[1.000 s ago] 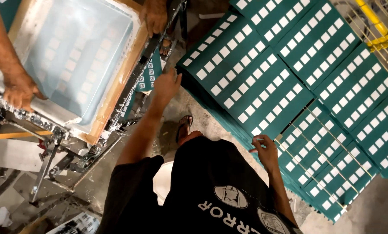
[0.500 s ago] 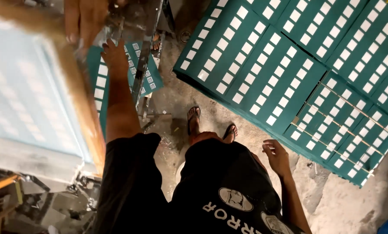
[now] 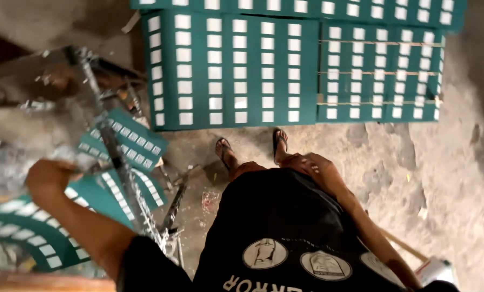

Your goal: The person stacks and organizes green printed sheets as they are produced by a screen printing machine.

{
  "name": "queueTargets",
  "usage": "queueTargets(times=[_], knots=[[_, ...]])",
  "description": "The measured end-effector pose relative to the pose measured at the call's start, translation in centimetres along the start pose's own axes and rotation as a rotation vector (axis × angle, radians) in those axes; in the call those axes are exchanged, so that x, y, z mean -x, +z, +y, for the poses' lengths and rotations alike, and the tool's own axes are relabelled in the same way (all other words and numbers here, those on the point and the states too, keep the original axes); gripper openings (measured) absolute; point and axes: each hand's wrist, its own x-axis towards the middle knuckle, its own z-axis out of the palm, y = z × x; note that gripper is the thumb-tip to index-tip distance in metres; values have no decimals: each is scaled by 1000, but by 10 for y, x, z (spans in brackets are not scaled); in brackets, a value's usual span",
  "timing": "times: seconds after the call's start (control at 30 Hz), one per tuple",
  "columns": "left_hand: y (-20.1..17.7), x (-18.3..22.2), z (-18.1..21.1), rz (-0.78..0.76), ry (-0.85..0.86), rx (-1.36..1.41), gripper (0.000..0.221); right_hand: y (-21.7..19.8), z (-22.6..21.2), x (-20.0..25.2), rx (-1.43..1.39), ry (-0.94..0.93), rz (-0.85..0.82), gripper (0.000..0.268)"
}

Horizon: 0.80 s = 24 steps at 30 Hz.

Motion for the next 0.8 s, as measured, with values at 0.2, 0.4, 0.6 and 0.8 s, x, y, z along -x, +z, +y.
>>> queueTargets(times=[0.2,0.4,0.6,0.8], knots=[[-220,272,228,224,396,184,14,-64,-149,2,166,-348,-285,49],[-257,373,348,246,821,61,39,-137,-160,19,46,-843,-306,83],[-334,458,591,428,1367,15,45,-211,-73,3,186,-972,132,67],[-310,423,738,672,1466,34,13,-225,58,-30,-178,-341,259,19]])
